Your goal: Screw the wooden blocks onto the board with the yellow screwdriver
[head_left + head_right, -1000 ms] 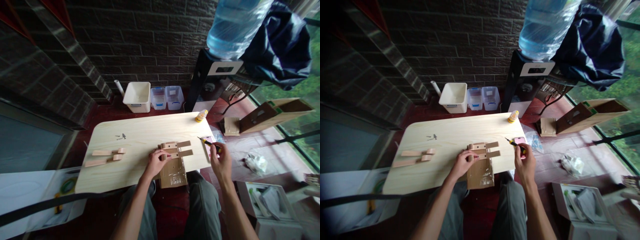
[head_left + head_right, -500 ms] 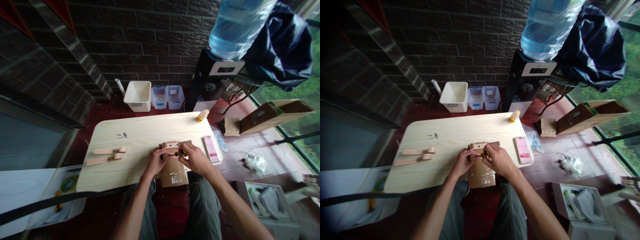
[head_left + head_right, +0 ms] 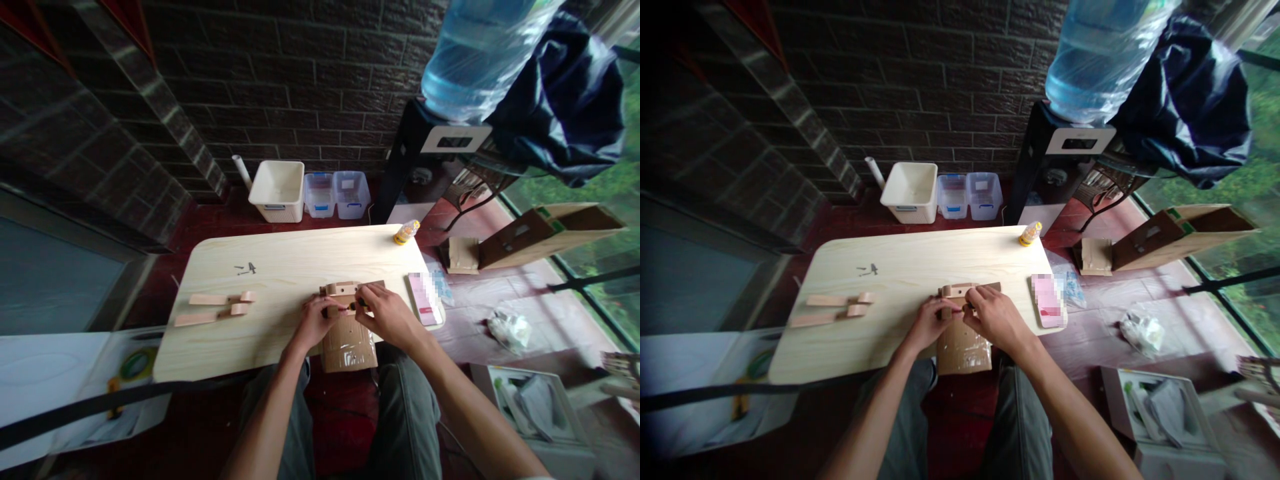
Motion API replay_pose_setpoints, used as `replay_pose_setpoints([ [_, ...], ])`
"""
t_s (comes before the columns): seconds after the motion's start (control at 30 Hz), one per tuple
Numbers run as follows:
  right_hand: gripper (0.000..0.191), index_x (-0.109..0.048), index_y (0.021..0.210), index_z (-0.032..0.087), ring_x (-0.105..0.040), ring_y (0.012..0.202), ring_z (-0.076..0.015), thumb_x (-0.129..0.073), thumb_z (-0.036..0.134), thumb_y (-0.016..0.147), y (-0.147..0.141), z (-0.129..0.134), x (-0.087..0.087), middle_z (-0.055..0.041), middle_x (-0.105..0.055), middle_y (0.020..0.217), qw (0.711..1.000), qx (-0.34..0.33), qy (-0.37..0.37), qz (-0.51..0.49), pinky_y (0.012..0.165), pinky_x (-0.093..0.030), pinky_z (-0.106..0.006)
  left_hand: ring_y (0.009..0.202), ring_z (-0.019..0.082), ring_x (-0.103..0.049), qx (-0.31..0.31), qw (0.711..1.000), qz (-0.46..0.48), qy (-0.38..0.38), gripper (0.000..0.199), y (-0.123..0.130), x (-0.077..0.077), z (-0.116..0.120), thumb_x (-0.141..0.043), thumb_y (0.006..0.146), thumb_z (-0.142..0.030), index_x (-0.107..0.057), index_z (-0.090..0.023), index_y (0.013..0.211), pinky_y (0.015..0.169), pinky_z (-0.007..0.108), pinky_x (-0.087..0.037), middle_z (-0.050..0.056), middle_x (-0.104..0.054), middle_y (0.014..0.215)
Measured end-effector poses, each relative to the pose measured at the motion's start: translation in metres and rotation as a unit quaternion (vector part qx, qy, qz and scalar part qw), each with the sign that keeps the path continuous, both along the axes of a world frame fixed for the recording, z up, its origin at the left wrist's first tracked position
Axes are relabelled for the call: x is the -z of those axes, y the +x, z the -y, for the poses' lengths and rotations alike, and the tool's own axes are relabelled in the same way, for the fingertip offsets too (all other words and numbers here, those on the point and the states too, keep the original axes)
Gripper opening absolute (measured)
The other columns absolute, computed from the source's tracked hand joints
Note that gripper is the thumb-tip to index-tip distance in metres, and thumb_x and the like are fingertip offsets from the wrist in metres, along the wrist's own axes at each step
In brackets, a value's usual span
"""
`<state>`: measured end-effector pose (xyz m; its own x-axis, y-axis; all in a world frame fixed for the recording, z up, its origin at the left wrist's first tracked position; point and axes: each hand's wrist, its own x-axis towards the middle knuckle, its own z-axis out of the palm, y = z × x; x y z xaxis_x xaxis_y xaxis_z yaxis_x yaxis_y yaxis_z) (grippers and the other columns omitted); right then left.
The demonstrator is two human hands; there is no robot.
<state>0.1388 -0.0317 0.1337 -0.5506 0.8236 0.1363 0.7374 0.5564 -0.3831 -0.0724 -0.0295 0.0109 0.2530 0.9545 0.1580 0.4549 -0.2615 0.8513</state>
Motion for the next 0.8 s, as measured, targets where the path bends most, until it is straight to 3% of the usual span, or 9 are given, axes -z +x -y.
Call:
replay_pose_setpoints([
  [0.2, 0.007, -0.059, 0.101, 0.018, -0.062, 0.095, -0.0223, -0.058, 0.017, 0.094, -0.009, 0.001, -0.007, -0.0071, -0.067, 0.096, 0.996, -0.049, 0.005, 0.077, 0.082, -0.046, -0.03, 0.095, 0.021, -0.07, -0.012, 1.0, 0.003, -0.007, 0.01, 0.002, -0.003, -0.001, -0.072, 0.081, -0.018, -0.079, -0.024, 0.084, 0.091, 0.033, -0.052, 0.001, -0.079, 0.096],
  [0.37, 0.01, -0.059, 0.107, 0.018, -0.066, 0.091, -0.0212, -0.052, 0.021, 0.101, -0.019, -0.004, -0.024, -0.0086, -0.071, 0.097, 0.988, -0.062, -0.033, 0.136, 0.075, -0.044, -0.028, 0.095, 0.022, -0.071, -0.021, 1.0, -0.001, -0.007, 0.009, 0.002, 0.0, -0.002, -0.073, 0.078, -0.017, -0.079, -0.023, 0.082, 0.092, 0.034, -0.052, 0.002, -0.079, 0.095],
  [0.57, 0.015, -0.058, 0.109, 0.016, -0.072, 0.083, -0.022, -0.05, 0.027, 0.105, -0.024, -0.012, -0.039, -0.0099, -0.075, 0.093, 0.98, -0.044, -0.077, 0.178, 0.065, -0.04, -0.028, 0.093, 0.022, -0.07, -0.037, 0.999, -0.013, 0.006, 0.009, 0.002, 0.003, 0.0, -0.08, 0.077, -0.025, -0.08, -0.023, 0.086, 0.089, 0.036, -0.053, 0.004, -0.079, 0.095],
  [0.8, 0.022, -0.057, 0.11, 0.016, -0.073, 0.086, -0.0235, -0.052, 0.037, 0.105, -0.023, -0.01, -0.036, -0.0115, -0.076, 0.094, 0.981, -0.012, -0.101, 0.167, 0.066, -0.04, -0.028, 0.092, 0.023, -0.07, -0.036, 0.999, -0.015, 0.01, 0.012, 0.001, 0.001, 0.0, -0.081, 0.077, -0.03, -0.081, -0.024, 0.087, 0.089, 0.036, -0.052, 0.003, -0.079, 0.094],
])
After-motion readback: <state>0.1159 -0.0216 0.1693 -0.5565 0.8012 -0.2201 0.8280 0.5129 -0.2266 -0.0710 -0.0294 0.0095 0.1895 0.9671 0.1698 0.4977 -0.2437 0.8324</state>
